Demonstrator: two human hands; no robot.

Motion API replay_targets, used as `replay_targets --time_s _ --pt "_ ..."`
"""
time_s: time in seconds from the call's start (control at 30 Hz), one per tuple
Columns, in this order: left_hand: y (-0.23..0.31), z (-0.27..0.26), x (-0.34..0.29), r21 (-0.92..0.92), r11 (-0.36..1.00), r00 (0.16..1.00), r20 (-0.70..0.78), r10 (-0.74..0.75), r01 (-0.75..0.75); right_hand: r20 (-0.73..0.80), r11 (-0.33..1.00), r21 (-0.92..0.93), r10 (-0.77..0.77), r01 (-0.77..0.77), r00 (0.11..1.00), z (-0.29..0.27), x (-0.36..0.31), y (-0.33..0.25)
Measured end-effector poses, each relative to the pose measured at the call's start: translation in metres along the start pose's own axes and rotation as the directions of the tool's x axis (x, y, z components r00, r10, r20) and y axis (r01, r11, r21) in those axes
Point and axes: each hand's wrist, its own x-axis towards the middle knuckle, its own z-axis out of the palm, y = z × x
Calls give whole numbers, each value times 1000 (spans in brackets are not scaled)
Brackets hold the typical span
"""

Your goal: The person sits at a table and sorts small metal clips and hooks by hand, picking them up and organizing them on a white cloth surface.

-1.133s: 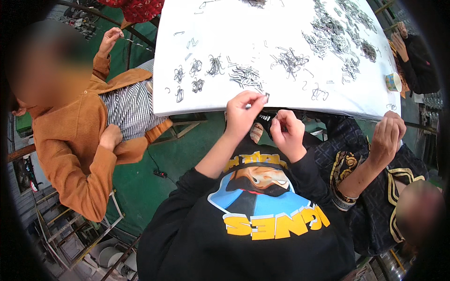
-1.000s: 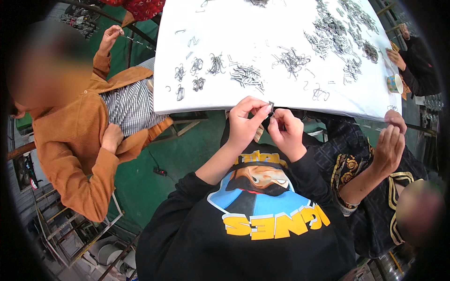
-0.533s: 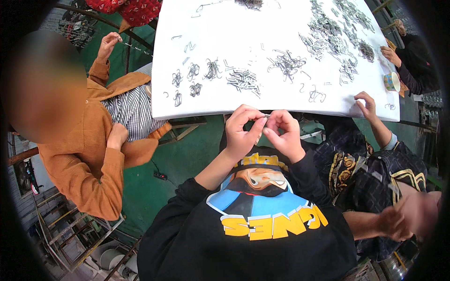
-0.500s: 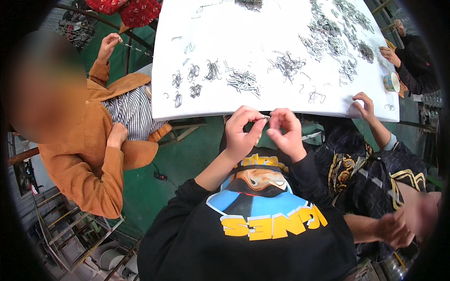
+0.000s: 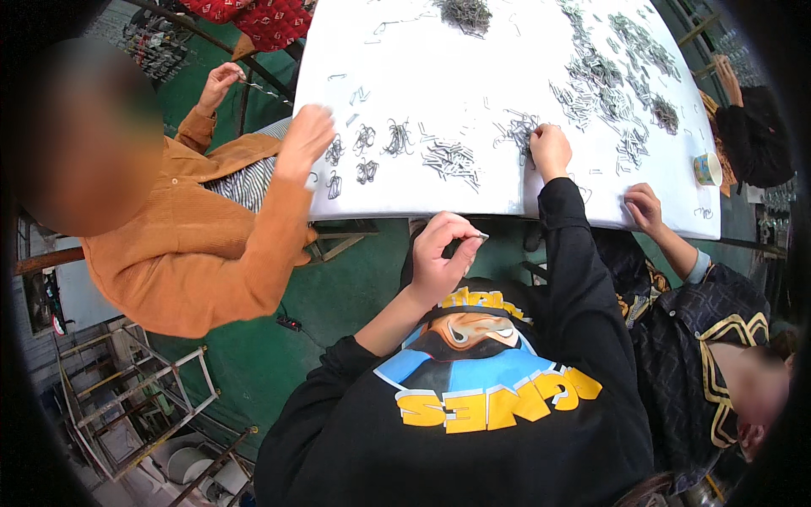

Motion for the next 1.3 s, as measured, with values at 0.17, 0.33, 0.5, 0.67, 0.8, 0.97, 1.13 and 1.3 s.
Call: replay_targets --time_s 0.17,0.33,0.5,0.67,0.8,0.97,1.13,1.3 --pt "4 -6 3 126 992 999 -28 18 -14 -56 968 250 28 -13 998 -4 9 22" --pt "1 -10 -6 111 993 995 -100 -17 28 97 685 693 222 -226 970 12 5 31" --pt "2 -2 0 35 998 998 -23 -51 52 369 27 925 189 -380 910 -33 -28 10" --pt "3 1 1 39 998 998 -29 -57 58 339 -169 919 -116 -355 933 -84 -99 -42" --pt "1 2 6 87 994 998 -38 -58 61 369 -258 860 -282 -441 886 -118 -145 -73" --pt "0 5 5 34 997 997 -39 -70 71 331 -43 938 -186 -344 925 -120 -166 -90" --pt "-3 7 3 50 997 997 -39 -61 63 352 -13 935 -91 -354 932 -116 -168 -91" --pt "-11 8 -3 141 989 998 -31 55 -50 391 -71 915 -75 -396 917 -114 -174 -83"
